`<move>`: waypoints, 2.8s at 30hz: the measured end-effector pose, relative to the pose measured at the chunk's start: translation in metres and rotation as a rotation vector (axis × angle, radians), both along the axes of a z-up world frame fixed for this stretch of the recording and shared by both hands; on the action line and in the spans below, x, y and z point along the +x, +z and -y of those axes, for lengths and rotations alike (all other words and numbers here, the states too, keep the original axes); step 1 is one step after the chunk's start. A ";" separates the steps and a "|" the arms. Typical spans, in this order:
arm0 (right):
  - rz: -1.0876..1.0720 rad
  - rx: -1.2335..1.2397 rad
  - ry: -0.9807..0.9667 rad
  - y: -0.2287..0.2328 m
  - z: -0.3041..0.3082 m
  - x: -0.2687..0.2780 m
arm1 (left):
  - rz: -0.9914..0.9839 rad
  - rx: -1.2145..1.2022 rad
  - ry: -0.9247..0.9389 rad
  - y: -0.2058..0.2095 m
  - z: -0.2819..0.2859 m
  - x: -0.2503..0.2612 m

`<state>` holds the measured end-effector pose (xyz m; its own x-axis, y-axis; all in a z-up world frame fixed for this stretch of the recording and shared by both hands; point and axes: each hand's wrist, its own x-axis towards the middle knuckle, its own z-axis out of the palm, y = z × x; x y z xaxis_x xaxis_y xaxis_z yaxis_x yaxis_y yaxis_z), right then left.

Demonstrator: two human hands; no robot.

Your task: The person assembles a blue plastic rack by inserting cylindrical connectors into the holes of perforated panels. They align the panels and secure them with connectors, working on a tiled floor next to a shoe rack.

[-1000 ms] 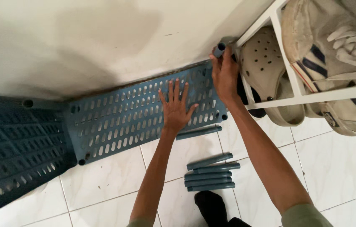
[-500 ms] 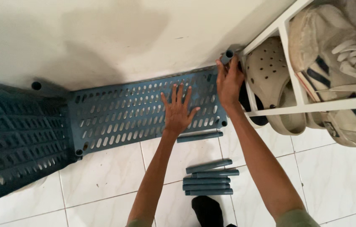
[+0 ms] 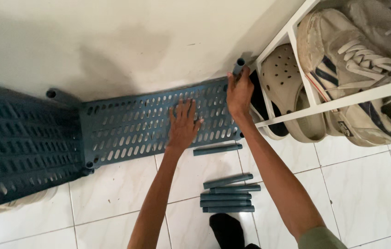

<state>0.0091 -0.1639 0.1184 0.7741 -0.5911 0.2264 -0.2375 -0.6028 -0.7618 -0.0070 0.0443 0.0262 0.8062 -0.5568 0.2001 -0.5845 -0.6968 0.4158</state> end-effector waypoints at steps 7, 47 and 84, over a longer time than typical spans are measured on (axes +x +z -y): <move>-0.097 -0.148 0.075 -0.021 -0.064 -0.038 | 0.039 0.055 0.062 0.008 -0.053 -0.006; -0.026 -0.391 1.143 -0.010 -0.158 -0.115 | 0.108 -0.032 0.193 0.017 -0.181 -0.090; 0.164 0.256 1.209 0.020 -0.342 -0.050 | 0.000 -0.577 0.802 0.003 -0.284 -0.100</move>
